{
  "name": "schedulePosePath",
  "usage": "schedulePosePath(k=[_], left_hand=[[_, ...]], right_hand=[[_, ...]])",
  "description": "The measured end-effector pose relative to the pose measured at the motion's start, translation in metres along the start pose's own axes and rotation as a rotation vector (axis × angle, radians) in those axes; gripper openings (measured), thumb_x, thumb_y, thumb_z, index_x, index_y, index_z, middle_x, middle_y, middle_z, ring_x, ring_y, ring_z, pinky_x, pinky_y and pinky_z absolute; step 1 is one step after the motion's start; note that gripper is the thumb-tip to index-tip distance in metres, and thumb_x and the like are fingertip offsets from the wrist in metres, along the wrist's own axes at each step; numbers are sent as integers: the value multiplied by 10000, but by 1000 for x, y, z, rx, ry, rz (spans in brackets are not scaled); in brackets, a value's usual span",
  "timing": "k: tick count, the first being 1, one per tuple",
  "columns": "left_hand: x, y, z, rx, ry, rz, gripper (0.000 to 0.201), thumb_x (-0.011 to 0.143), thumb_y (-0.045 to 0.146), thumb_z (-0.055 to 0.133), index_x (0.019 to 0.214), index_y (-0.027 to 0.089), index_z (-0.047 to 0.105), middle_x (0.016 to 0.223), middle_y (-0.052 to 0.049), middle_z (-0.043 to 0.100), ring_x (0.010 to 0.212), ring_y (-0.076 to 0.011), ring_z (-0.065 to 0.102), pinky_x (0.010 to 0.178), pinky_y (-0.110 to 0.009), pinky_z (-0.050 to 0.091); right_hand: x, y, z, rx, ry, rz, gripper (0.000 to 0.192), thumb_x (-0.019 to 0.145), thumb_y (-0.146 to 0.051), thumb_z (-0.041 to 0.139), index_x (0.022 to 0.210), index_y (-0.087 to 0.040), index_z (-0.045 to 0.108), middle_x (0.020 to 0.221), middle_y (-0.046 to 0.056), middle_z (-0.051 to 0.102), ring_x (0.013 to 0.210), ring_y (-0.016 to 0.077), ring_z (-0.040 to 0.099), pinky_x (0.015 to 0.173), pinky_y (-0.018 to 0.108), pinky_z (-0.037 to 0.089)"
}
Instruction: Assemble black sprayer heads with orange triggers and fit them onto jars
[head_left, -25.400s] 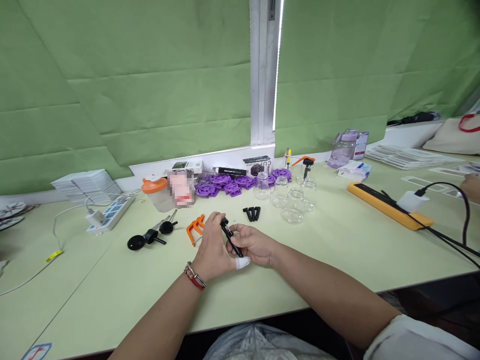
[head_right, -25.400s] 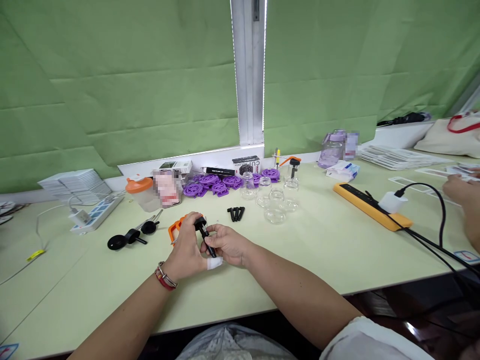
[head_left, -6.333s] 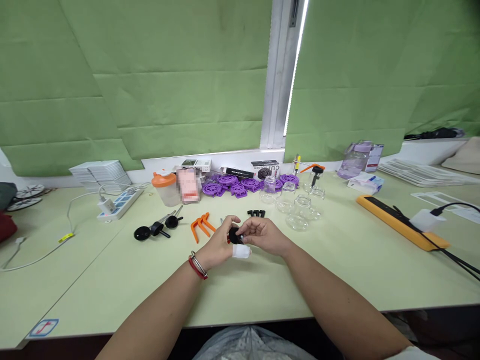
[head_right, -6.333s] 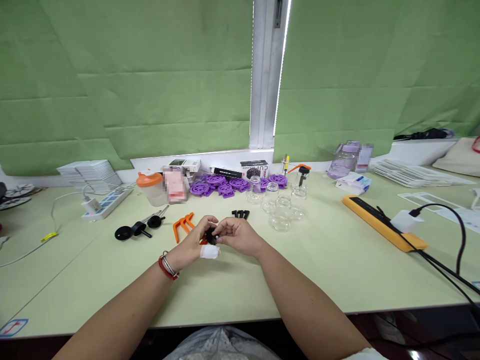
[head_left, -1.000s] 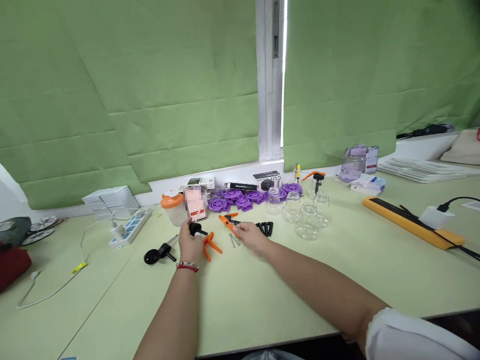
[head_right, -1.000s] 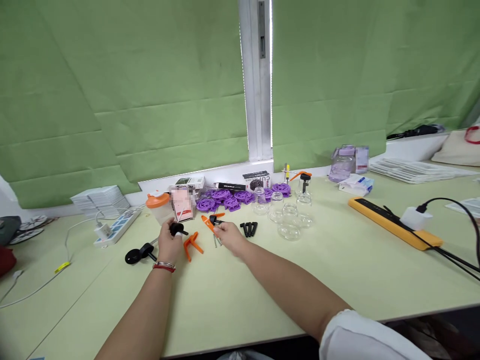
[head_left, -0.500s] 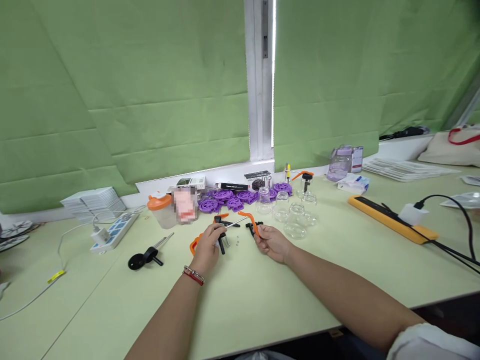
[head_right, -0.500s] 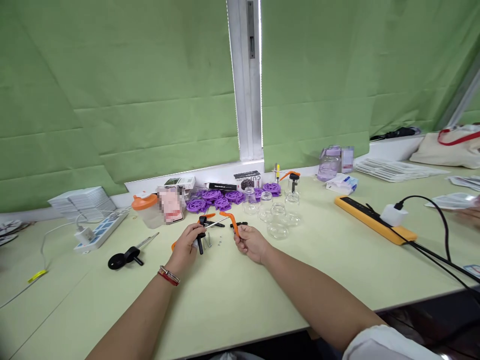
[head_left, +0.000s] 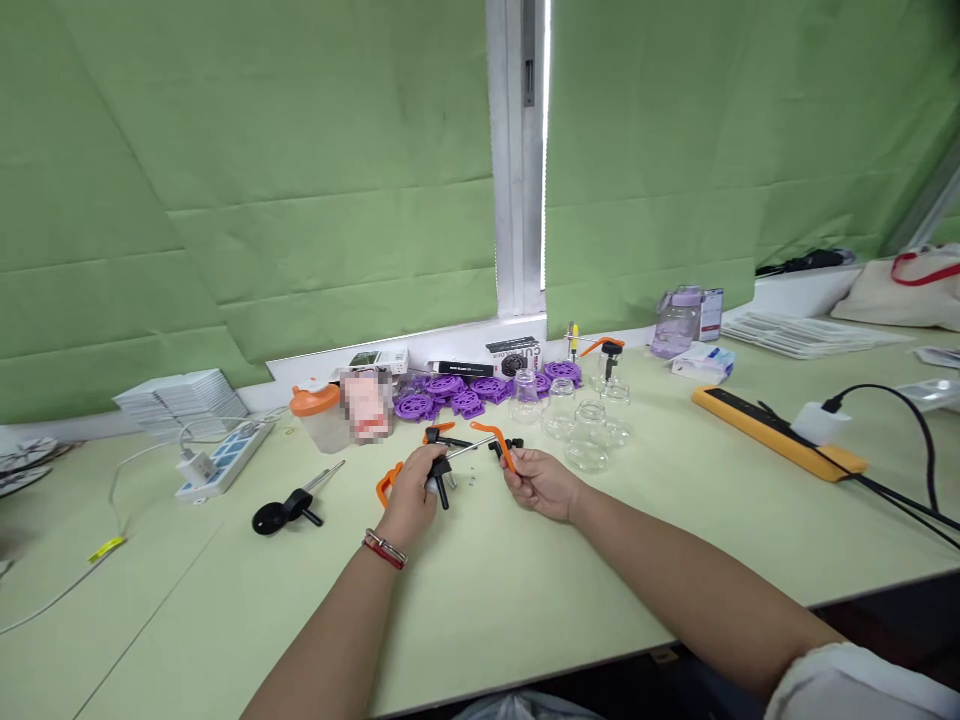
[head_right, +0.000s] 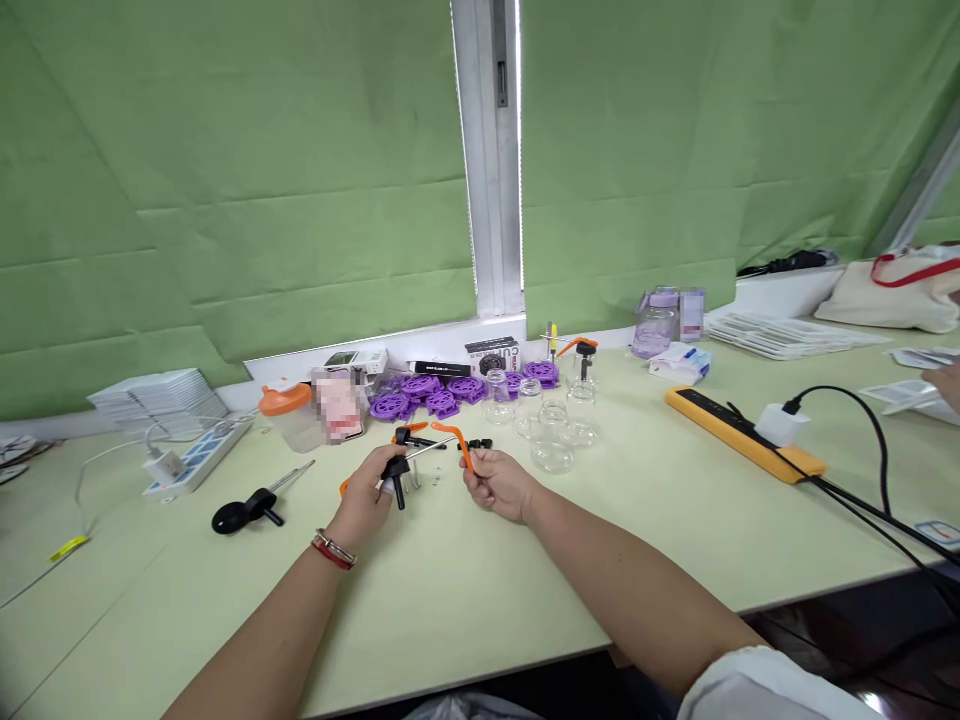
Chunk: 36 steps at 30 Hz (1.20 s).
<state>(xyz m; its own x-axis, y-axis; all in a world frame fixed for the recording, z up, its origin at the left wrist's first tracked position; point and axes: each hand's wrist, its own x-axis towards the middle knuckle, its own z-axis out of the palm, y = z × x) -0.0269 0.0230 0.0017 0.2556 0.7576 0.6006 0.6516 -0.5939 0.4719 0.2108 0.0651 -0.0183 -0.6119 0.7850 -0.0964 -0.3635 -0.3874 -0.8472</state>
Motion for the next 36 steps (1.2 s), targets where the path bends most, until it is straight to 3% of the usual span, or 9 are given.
schedulePosePath(k=[10,15,19,28,33,36], left_hand=[[-1,-3,-1,9,1,-95,641,590,-17,379,1152,240,547,1218,-62,523,1141,-223,502,944,-360,407],[-2,-1,-3,6,-61,-188,589,627,7,384,1133,255,556,1075,-30,603,980,-208,558,847,-345,434],[-2,5,-2,-114,-70,-211,565,623,6,383,1087,249,592,1057,-35,598,996,-207,542,859,-343,427],[1,17,2,-323,-137,-424,607,611,26,395,1163,223,553,929,-28,646,888,-199,596,842,-366,442],[1,15,9,-423,-120,-379,577,629,49,418,1158,218,578,1047,-38,655,1056,-218,570,924,-370,414],[0,14,14,-497,-110,-391,503,646,72,444,1106,208,598,1023,-40,660,989,-208,601,893,-359,443]], right_hand=[[0,1,-5,-28,-63,16,243,784,-364,629,855,-169,503,521,-62,473,385,28,264,384,174,132],[-1,-1,-5,12,-68,41,178,790,-292,608,864,-167,506,518,-64,457,387,30,263,384,174,136],[-2,-3,-4,48,-69,60,146,790,-254,594,865,-158,515,517,-67,432,391,31,256,385,173,140],[-4,1,4,-82,-77,91,263,764,-372,651,850,-156,530,507,-64,459,381,26,249,390,181,140],[-6,2,9,-152,-102,98,277,755,-390,657,836,-157,531,517,-65,472,373,22,252,388,183,136],[-7,2,10,-191,-130,92,280,765,-408,640,834,-159,533,507,-65,475,361,25,247,380,187,138]])
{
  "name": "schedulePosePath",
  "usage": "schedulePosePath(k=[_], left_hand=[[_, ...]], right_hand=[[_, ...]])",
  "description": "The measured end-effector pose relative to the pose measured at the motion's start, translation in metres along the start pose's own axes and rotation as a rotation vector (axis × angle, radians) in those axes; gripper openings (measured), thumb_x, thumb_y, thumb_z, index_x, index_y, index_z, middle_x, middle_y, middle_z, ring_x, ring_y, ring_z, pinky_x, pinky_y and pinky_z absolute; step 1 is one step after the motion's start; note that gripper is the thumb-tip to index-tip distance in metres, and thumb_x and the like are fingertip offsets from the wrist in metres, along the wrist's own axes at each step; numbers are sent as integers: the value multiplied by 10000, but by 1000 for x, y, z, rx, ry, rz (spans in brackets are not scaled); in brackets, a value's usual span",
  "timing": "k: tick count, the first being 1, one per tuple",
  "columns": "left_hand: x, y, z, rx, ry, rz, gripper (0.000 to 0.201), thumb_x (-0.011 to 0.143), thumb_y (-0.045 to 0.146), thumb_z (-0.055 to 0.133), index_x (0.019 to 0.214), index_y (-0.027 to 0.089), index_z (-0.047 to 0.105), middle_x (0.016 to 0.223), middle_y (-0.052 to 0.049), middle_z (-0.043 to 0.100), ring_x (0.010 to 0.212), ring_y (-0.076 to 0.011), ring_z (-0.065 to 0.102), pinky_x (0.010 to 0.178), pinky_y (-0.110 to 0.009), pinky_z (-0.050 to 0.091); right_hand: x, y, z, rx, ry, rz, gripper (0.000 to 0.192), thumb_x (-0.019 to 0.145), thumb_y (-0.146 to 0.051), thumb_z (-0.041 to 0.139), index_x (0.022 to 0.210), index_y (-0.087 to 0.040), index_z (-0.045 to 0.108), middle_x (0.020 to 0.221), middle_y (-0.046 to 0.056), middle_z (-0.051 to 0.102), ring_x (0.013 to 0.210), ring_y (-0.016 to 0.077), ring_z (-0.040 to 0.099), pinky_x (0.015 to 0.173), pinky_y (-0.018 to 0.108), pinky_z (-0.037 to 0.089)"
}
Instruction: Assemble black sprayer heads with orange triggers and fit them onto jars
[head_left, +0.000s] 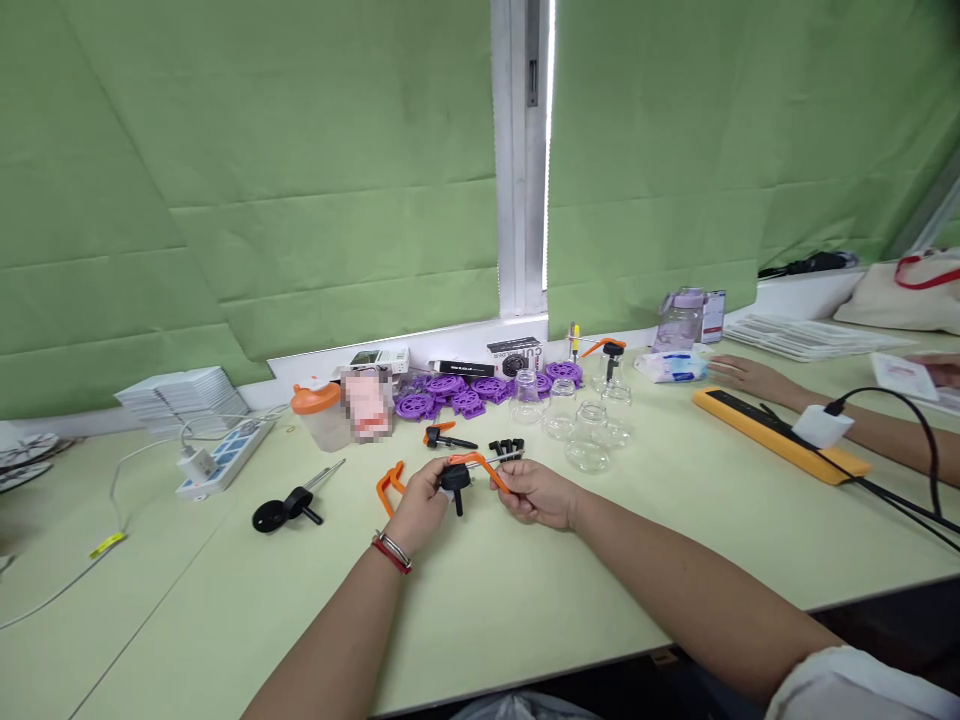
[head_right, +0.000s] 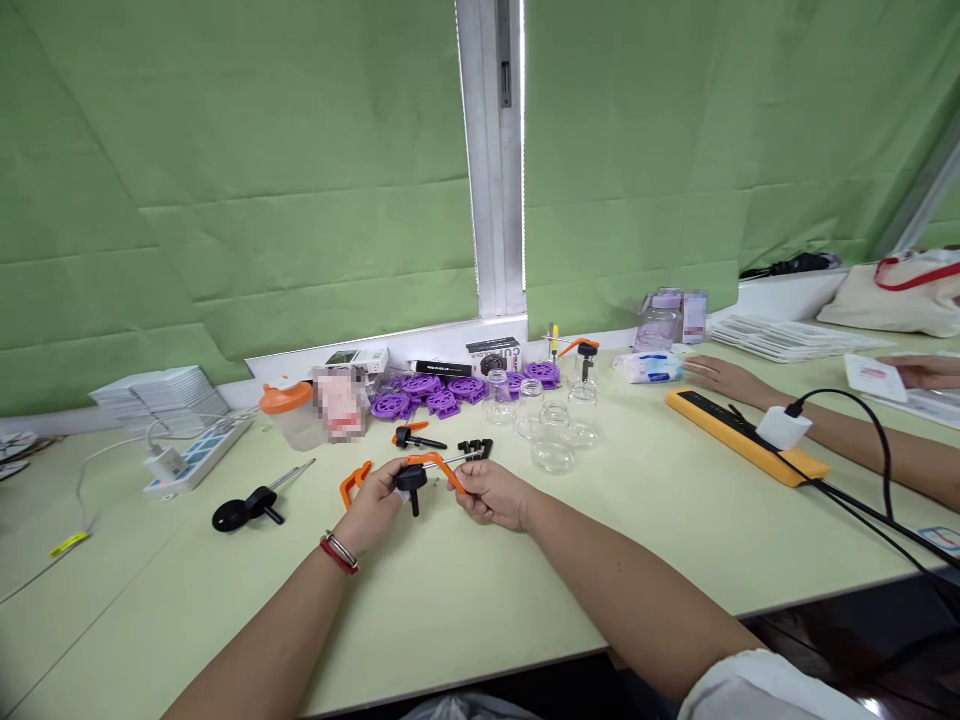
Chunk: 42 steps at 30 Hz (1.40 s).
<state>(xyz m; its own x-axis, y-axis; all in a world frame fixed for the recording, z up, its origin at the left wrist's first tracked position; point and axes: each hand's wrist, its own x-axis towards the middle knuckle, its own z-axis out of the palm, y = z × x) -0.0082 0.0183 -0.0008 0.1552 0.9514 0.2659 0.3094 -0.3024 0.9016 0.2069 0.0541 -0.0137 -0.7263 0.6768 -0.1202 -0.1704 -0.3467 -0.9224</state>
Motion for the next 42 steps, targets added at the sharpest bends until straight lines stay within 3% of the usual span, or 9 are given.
schedulePosePath(k=[4,15,22,25,29,35,37,39,42], left_hand=[[0,0,3,-163,-27,-107,424,659,99,471,1055,191,593,874,-31,669,756,-178,638,753,-343,504],[-2,5,7,-437,-17,-223,445,624,94,535,1050,191,621,864,-48,654,583,-151,614,637,-341,502],[-6,15,-5,-696,-197,-233,567,532,56,564,1078,188,637,917,-66,639,708,-171,592,681,-315,445],[-8,21,-8,-827,-256,-208,520,607,178,609,1127,162,622,950,-105,619,767,-203,576,724,-357,440],[-7,24,-3,-834,-150,-259,438,790,421,535,1112,138,626,843,-113,608,707,-199,552,666,-357,432],[3,20,-10,-847,131,-197,316,793,302,544,1038,121,631,767,-69,591,635,-156,531,597,-303,429],[6,17,-18,-867,271,-153,306,778,283,538,1024,125,628,764,-62,589,626,-148,528,585,-293,437],[8,14,-25,-879,380,-126,304,763,272,535,1018,135,628,766,-55,590,619,-138,524,583,-282,440],[10,9,-30,-883,483,-93,295,739,259,548,994,138,636,802,-55,600,632,-128,522,579,-267,437]], right_hand=[[1,1,1,-20,-3,-3,288,763,-421,637,828,-161,531,499,-66,477,357,29,248,377,190,135],[1,4,6,-29,0,44,317,754,-437,654,813,-142,552,523,-56,486,382,25,262,396,189,143],[3,3,8,-60,79,29,351,716,-455,677,805,-139,555,536,-50,493,398,22,278,403,187,127],[3,1,10,-77,113,30,356,708,-453,684,812,-137,559,535,-50,490,397,20,283,403,186,122],[7,3,9,-106,121,3,369,706,-472,683,808,-140,556,544,-53,486,394,18,281,397,185,120],[26,9,8,-248,218,-146,373,809,-540,528,850,-170,528,576,-42,512,397,53,344,395,197,236],[31,8,10,-475,282,-201,300,839,-450,522,905,-160,561,634,-15,545,467,75,419,454,213,319],[36,5,15,-874,292,-310,170,832,-288,552,920,-154,609,748,27,593,619,112,513,580,244,394],[45,-3,27,-1522,160,-484,176,811,-112,516,911,-155,655,900,77,628,855,177,554,745,297,401]])
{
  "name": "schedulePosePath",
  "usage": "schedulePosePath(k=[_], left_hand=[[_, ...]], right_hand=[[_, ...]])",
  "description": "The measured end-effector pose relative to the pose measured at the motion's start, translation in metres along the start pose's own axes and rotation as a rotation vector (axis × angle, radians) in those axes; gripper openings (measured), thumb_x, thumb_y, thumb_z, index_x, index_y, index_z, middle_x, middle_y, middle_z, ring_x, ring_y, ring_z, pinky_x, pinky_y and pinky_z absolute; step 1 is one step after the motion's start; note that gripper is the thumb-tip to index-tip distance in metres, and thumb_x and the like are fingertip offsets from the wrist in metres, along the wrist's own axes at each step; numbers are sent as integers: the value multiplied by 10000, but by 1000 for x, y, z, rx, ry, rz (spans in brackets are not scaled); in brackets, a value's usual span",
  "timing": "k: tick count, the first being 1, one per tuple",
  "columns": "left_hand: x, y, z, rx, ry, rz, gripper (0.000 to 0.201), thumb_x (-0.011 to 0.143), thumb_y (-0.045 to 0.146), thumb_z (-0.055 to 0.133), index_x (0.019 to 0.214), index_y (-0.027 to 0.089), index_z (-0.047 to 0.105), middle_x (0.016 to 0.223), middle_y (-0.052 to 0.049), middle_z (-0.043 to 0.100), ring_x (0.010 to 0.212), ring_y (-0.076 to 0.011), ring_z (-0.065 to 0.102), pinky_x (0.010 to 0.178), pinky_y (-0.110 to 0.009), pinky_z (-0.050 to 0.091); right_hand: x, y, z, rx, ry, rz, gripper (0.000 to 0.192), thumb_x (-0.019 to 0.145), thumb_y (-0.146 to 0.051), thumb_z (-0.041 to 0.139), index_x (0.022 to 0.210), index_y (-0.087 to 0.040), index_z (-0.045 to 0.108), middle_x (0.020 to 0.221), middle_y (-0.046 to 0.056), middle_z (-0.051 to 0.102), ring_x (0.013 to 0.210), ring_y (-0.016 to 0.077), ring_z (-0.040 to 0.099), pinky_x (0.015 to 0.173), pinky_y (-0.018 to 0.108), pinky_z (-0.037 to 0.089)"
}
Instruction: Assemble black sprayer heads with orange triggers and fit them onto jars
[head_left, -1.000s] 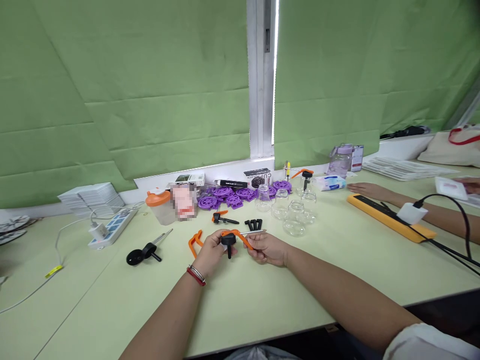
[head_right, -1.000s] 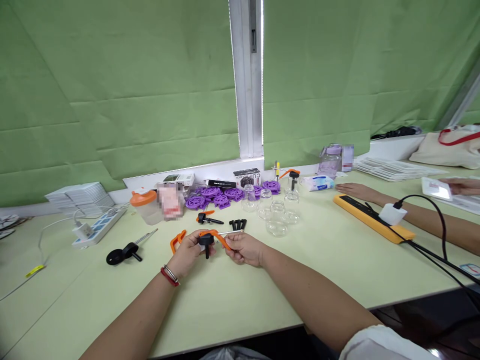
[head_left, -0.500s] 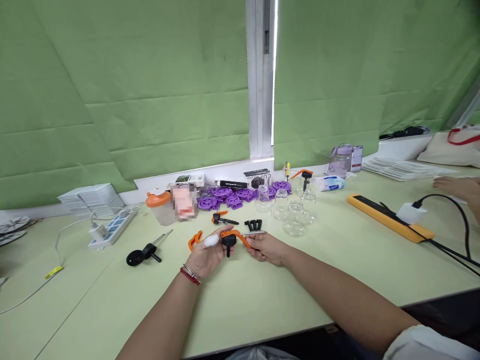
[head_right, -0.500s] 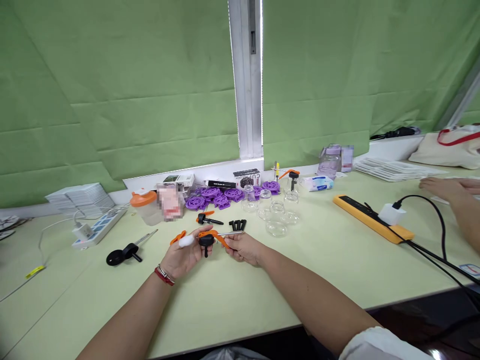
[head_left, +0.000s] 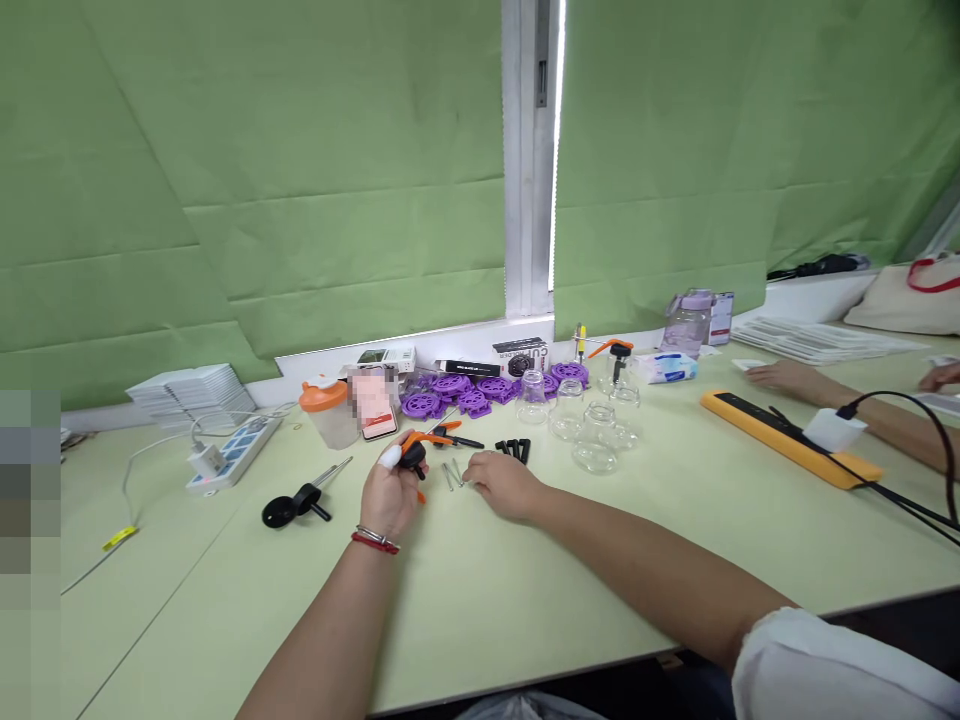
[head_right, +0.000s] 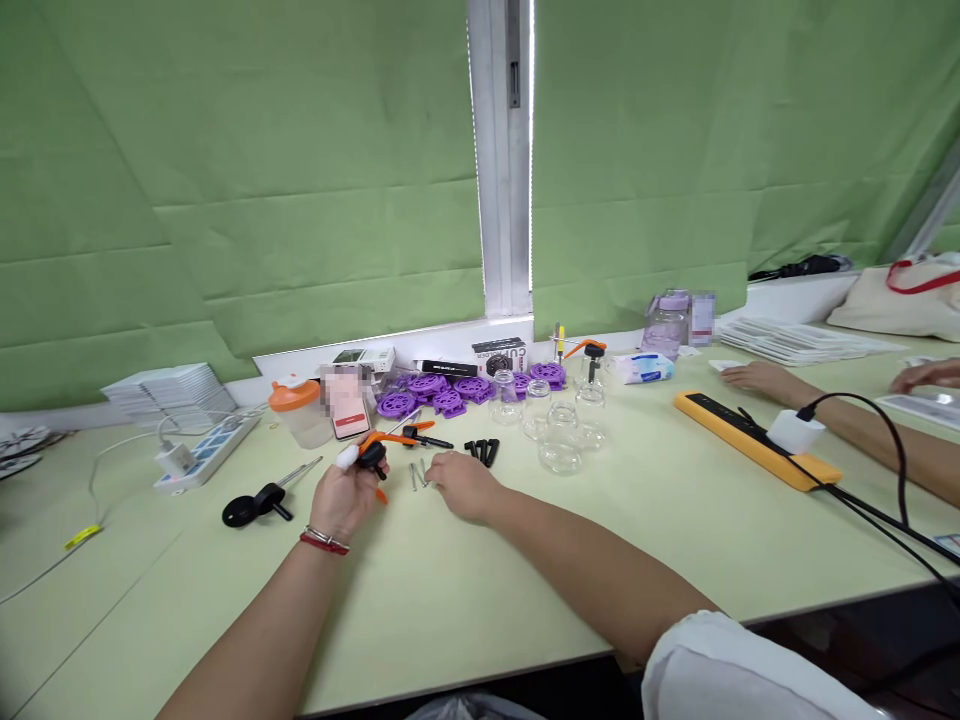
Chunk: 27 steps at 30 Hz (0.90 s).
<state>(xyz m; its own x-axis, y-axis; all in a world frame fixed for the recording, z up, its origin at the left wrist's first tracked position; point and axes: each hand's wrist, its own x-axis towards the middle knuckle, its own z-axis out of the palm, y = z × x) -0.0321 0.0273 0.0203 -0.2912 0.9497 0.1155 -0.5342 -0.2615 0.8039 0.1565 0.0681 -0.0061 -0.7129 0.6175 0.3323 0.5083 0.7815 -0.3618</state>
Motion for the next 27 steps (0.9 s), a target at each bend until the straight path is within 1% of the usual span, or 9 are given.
schedulePosePath(k=[1,3,6,9,14,19,23,25,27], left_hand=[[1,-1,-1,-2,12,16,293,731,256,555,985,135,639,817,-58,603,641,-127,523,577,-264,435],[2,-3,-2,-5,25,40,291,719,251,567,971,129,645,835,-60,607,658,-127,527,571,-260,430],[3,-5,-3,0,34,61,301,713,250,572,977,127,648,821,-54,611,654,-124,530,563,-256,423],[5,-7,-6,16,33,70,314,714,258,573,992,132,648,806,-45,614,639,-118,533,567,-255,420],[5,-9,-7,15,36,76,320,709,252,578,995,126,647,799,-45,619,620,-115,539,570,-261,414],[4,-10,-8,44,25,66,327,721,253,570,1010,120,644,770,-44,622,599,-116,535,585,-267,413],[5,-11,-10,55,33,73,333,723,250,566,1021,124,642,774,-43,626,601,-116,535,585,-265,408],[5,-11,-10,53,44,74,329,714,249,571,1010,127,646,788,-45,629,609,-117,535,583,-265,408],[4,-11,-9,49,55,72,325,702,249,580,995,126,651,805,-50,631,616,-117,534,577,-265,408]], right_hand=[[5,-4,0,-150,-38,-83,192,815,-90,496,895,-149,661,895,86,633,879,193,551,755,309,393],[15,-13,1,-370,-101,-185,189,823,-81,481,842,-128,664,829,101,642,865,216,551,734,326,383],[25,-22,6,-533,-145,-242,168,818,-86,499,785,-111,662,784,118,650,838,230,558,704,335,368],[27,-25,10,-577,-175,-261,154,804,-77,515,767,-111,660,775,123,656,811,222,571,681,328,355],[25,-24,12,-616,-196,-315,172,807,-59,496,769,-113,655,764,120,660,786,221,575,651,329,334],[24,-26,9,-641,-233,-396,184,823,-81,488,762,-110,658,751,124,667,771,209,563,672,336,316],[24,-29,6,-666,-269,-470,178,814,-85,489,759,-105,657,775,137,672,736,212,568,655,344,308],[25,-31,5,-661,-276,-469,167,801,-72,494,759,-102,653,762,139,669,719,213,573,647,344,309],[26,-30,6,-643,-274,-438,156,790,-61,501,757,-101,648,745,135,664,714,212,577,644,340,314]])
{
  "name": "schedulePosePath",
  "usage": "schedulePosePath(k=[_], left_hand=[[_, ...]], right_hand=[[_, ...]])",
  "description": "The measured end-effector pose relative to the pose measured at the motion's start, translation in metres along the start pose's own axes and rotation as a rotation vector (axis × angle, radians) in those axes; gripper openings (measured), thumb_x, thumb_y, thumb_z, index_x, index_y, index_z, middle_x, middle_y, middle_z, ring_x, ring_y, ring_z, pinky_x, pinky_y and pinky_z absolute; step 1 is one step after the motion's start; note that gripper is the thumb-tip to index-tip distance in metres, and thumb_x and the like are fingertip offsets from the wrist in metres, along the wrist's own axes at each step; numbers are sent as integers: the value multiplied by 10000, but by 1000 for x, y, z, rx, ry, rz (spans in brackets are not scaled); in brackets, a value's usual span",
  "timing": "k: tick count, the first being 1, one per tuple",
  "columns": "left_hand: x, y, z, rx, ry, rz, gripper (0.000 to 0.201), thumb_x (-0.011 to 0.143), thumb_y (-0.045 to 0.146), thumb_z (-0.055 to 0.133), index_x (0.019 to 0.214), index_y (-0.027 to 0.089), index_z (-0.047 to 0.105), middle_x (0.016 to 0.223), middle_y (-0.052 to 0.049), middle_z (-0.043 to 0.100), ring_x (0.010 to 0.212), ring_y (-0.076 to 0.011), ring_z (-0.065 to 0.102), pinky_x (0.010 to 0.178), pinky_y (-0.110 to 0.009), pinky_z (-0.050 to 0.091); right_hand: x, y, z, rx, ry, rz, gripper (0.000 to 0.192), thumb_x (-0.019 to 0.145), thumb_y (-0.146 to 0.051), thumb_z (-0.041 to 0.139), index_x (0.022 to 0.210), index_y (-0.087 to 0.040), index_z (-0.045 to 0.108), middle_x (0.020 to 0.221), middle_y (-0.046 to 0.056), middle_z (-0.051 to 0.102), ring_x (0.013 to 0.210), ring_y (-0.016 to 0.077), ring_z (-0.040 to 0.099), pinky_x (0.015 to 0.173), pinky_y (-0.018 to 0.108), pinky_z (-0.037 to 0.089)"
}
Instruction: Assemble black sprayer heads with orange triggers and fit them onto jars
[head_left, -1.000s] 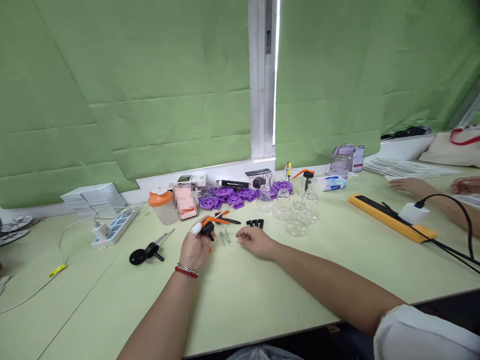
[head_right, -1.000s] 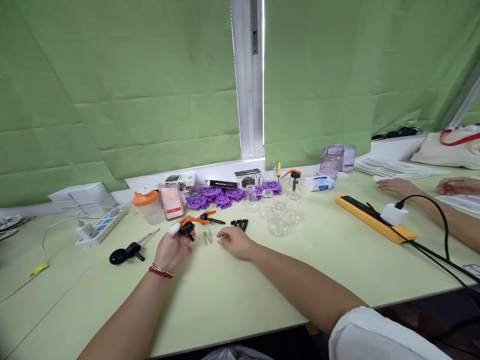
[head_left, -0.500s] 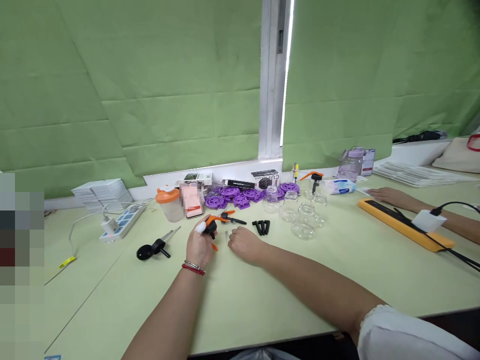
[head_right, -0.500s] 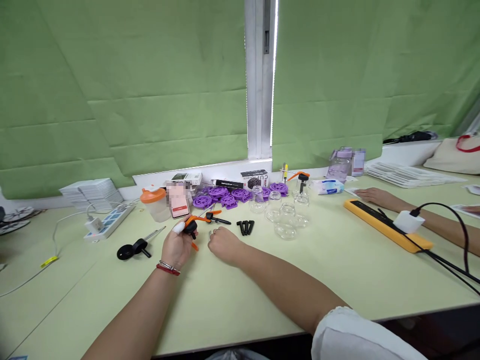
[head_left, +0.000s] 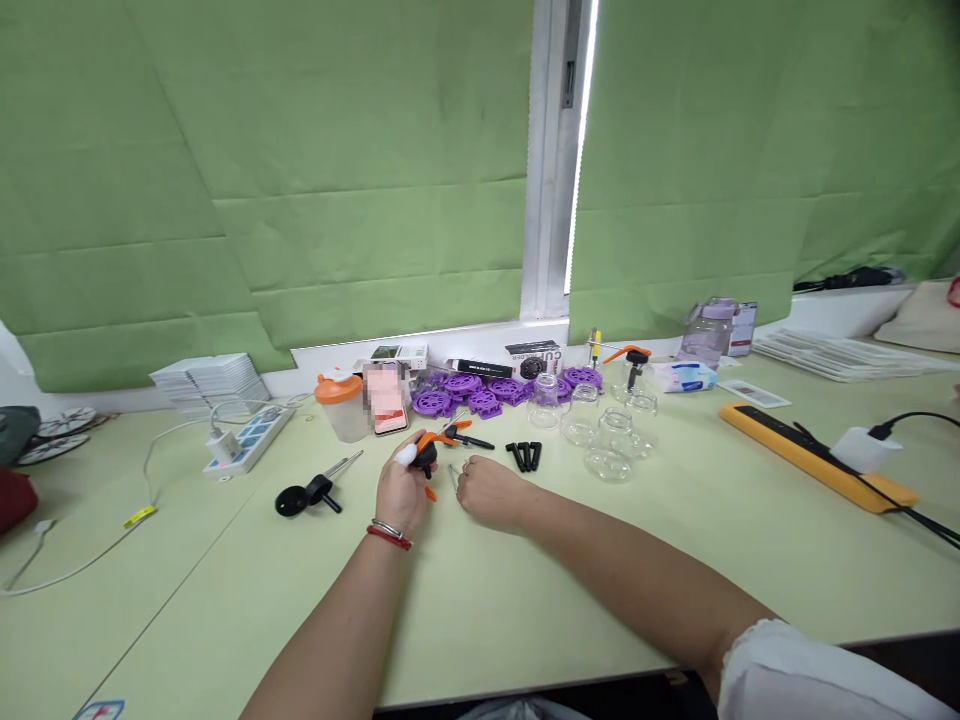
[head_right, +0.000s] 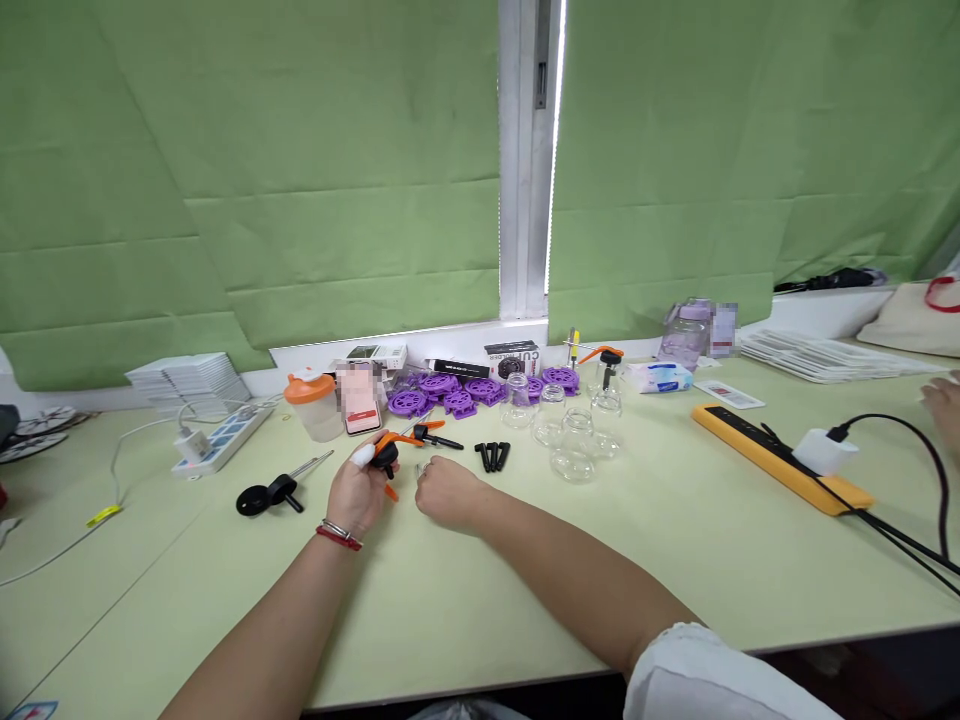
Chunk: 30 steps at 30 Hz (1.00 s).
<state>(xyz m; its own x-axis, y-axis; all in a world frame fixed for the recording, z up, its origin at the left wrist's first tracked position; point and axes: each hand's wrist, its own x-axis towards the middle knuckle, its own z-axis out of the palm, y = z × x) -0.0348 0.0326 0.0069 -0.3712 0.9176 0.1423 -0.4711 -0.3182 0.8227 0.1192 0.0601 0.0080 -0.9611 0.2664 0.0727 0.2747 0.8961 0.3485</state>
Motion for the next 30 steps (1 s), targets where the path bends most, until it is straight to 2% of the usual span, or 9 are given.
schedulePosePath(k=[5,9,14,17,21,26,30], left_hand=[[-1,0,0,12,-8,1,325,713,263,585,1004,133,649,796,-41,628,629,-119,538,603,-271,419],[-2,1,1,12,1,-11,325,717,279,594,998,127,651,763,-36,618,604,-111,533,597,-263,409],[-8,3,9,-63,-52,-105,308,726,270,610,985,111,668,803,-71,636,597,-127,547,601,-287,427],[-16,2,14,-78,-114,-195,311,726,251,616,988,95,679,847,-99,645,624,-148,559,604,-310,444],[-26,2,21,-43,-220,-274,339,713,245,641,1010,89,687,922,-122,649,676,-170,568,584,-312,450],[-29,1,24,-16,-281,-326,330,701,235,644,992,88,696,927,-114,650,726,-175,566,606,-301,454],[-29,3,25,-25,-321,-335,264,691,227,642,917,104,700,816,-73,635,677,-155,547,612,-295,445]], right_hand=[[0,4,-2,58,35,133,169,792,-63,481,801,-105,644,771,123,652,735,211,585,650,327,349],[-10,12,-23,188,153,256,156,745,-81,495,790,-124,639,808,104,635,725,193,575,652,309,389],[-20,24,-59,649,657,424,196,713,-70,478,774,-154,645,770,45,627,691,133,559,627,240,425],[-14,30,-66,940,877,584,164,727,-139,496,795,-160,645,759,29,632,649,119,558,598,234,443],[0,33,-56,1232,912,698,147,699,-196,533,794,-149,633,685,7,621,609,115,561,586,242,465],[11,31,-44,1367,950,737,131,695,-209,538,778,-149,619,671,-2,615,610,112,579,588,244,494],[14,26,-38,1447,856,700,130,692,-194,549,798,-155,614,717,6,634,594,113,605,577,248,519]])
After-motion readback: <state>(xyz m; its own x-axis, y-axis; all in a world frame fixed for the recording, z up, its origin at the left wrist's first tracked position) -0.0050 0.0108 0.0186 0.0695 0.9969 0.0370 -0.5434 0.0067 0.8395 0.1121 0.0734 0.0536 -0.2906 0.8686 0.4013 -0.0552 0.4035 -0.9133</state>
